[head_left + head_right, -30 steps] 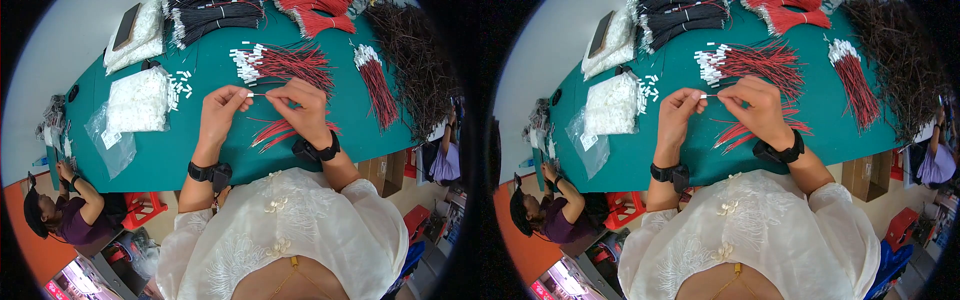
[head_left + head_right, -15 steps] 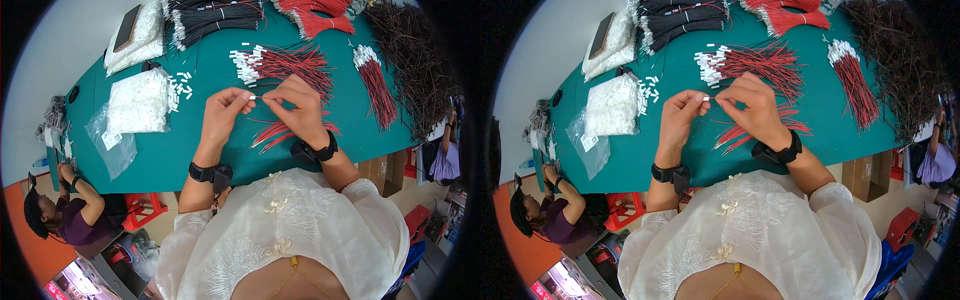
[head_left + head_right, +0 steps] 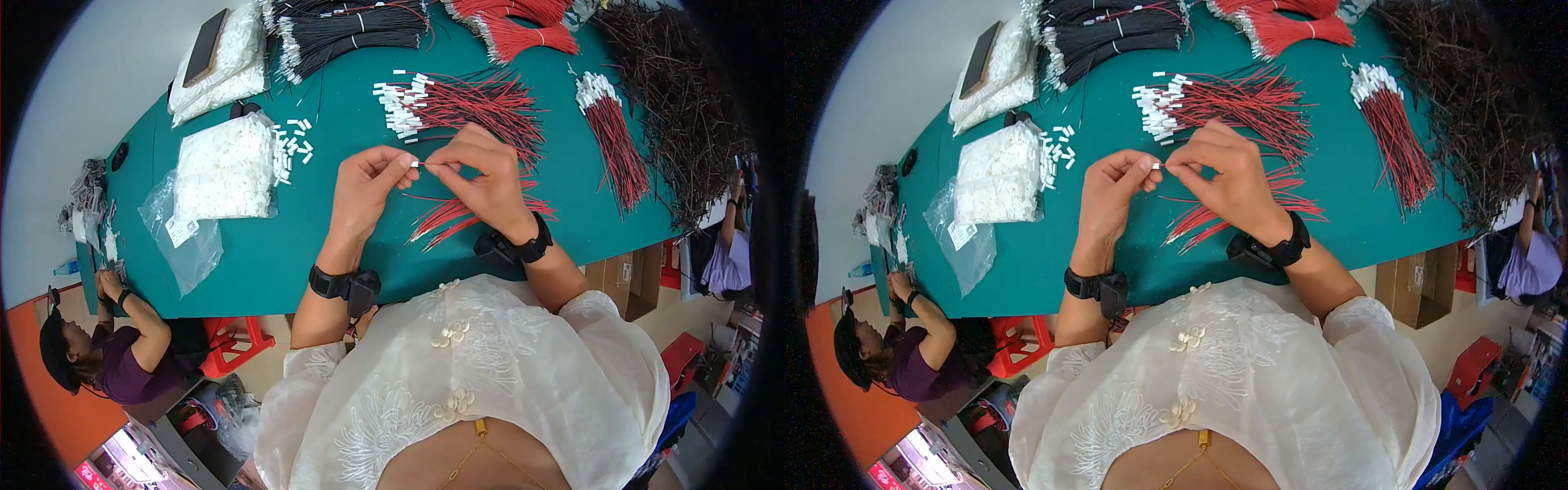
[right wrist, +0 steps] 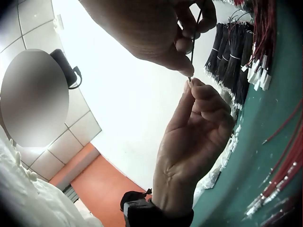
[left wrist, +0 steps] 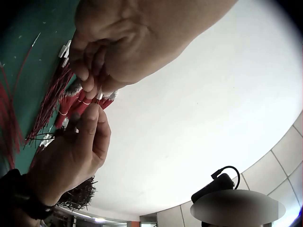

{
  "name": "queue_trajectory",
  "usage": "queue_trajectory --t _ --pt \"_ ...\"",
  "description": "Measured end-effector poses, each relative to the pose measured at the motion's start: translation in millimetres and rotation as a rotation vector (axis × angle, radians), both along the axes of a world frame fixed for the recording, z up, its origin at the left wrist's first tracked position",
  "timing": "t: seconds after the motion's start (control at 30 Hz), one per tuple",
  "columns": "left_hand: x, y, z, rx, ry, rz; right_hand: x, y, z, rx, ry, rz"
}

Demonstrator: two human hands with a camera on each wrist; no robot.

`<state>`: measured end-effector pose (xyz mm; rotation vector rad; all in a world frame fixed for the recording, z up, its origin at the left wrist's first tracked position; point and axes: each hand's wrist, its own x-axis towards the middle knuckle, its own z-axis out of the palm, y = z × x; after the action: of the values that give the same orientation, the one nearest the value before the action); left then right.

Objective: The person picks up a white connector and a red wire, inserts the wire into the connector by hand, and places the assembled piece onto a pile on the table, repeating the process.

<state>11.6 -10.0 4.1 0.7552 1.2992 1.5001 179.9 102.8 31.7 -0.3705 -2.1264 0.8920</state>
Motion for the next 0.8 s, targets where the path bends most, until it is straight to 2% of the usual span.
queue_trajectory --t 0.3,0.43,0.53,0.57,0.6,0.67,0.7,0.73,0.8 --pt "2 2 -1 0.022 0.007 0.016 0 -1 4 -0.007 -0.038 -0.002" --pt "-2 2 2 0.065 0.057 0.091 5 3 14 -0.114 -0.053 -0.026" --pt "-4 6 4 0.075 0.092 0.175 20 23 13 -0.2 -0.303 -0.044" --pt "-4 8 3 0.076 0.107 0.216 19 30 10 -0.204 -0.308 -0.043" --pt "-3 10 -1 0.071 0.102 0.215 18 38 4 -0.024 -0.344 -0.095" --pt "3 15 -14 0.091 0.385 0.355 22 46 -6 0.333 -0.416 -0.199" --pt "3 19 -18 0.11 0.532 0.428 25 47 -6 0.334 -0.417 -0.199" --pt "0 19 -22 0.11 0.532 0.429 27 48 -5 0.301 -0.419 -0.169" --pt "-11 12 -26 0.04 0.667 0.169 33 47 -2 0.232 -0.423 -0.109"
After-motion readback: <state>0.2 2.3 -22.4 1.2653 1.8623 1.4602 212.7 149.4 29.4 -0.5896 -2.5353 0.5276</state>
